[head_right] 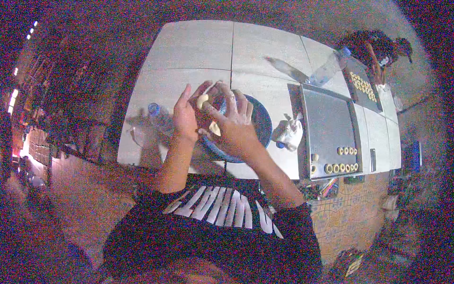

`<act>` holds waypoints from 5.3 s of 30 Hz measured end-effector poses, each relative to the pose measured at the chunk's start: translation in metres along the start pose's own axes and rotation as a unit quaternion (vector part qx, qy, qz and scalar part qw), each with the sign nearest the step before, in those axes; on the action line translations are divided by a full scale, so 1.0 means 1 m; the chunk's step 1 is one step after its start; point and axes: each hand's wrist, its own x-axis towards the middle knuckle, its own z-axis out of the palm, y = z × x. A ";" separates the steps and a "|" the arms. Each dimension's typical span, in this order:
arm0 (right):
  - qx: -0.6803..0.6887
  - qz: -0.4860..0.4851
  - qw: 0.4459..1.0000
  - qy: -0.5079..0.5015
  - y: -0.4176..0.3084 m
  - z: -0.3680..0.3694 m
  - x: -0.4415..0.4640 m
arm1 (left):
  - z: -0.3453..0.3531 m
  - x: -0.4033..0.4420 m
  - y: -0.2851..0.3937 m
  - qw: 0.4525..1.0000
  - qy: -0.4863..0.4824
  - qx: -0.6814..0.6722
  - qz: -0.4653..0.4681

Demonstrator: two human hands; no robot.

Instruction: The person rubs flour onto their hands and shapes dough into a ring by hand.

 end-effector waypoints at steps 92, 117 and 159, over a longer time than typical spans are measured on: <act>0.038 -0.097 0.994 0.036 -0.034 -0.010 -0.008 | 0.000 -0.070 0.000 0.999 0.001 -0.025 -0.038; 0.200 0.029 0.979 0.004 -0.046 -0.003 -0.036 | 0.000 -0.068 0.001 0.984 0.041 0.088 0.150; 0.828 0.370 0.422 -0.019 0.004 0.023 -0.060 | 0.026 -0.076 -0.012 0.678 -0.023 0.715 0.172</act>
